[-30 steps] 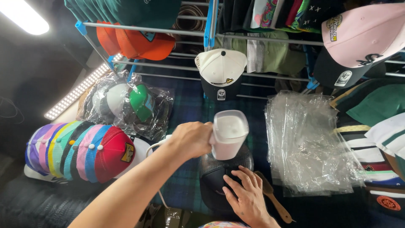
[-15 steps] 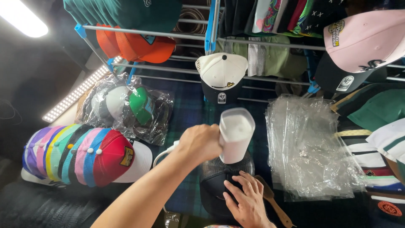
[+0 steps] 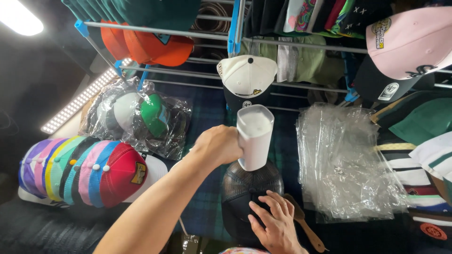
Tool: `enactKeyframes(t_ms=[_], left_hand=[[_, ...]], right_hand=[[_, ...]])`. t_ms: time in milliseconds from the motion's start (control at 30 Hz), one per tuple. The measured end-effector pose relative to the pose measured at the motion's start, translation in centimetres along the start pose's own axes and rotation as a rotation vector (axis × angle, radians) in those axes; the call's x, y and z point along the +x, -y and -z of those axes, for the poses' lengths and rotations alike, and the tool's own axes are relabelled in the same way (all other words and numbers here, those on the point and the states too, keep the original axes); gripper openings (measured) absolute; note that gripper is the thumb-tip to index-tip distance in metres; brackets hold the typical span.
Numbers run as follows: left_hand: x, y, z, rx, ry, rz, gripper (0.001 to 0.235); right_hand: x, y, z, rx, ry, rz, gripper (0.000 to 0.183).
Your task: The person cleans a black baseball cap by brushing its exterior and interior with a wooden brush. They then use a white hairdryer to blow air onto the cap's surface. The cap is handled and turned over during the process.
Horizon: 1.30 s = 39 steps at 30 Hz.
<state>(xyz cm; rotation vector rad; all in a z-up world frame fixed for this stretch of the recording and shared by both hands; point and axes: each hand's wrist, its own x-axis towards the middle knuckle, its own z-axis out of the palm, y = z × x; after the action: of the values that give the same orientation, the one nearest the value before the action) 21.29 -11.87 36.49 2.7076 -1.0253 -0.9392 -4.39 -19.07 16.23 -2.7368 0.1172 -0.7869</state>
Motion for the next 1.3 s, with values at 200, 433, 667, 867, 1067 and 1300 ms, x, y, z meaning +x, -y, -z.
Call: enactKeyframes(t_ms=[200, 433, 667, 867, 1067, 1300], left_hand=[[-3.6, 4.0, -4.0, -0.002, -0.142, -0.066, 0.024], [-1.8, 0.2, -6.4, 0.003, -0.175, -0.155, 0.026], [0.5, -2.8, -7.1, 0.089, -0.263, -0.270, 0.014], [3.0, -3.2, -3.0, 0.047, -0.119, -0.072, 0.026], [0.2, 0.7, 0.3, -0.069, 0.025, 0.169, 0.034], [-4.6, 2.6, -6.6, -0.055, -0.174, -0.055, 0.032]], right_hand=[[0.3, 0.3, 0.6, 0.017, 0.046, -0.020, 0.035], [0.1, 0.4, 0.0, -0.002, -0.020, -0.014, 0.033], [-0.1, 0.2, 0.1, -0.006, -0.019, 0.010, 0.035], [-0.1, 0.2, 0.1, 0.029, -0.019, 0.001, 0.034], [-0.4, 0.3, 0.3, 0.010, 0.058, -0.047, 0.034], [-0.3, 0.0, 0.1, 0.010, 0.014, -0.041, 0.031]])
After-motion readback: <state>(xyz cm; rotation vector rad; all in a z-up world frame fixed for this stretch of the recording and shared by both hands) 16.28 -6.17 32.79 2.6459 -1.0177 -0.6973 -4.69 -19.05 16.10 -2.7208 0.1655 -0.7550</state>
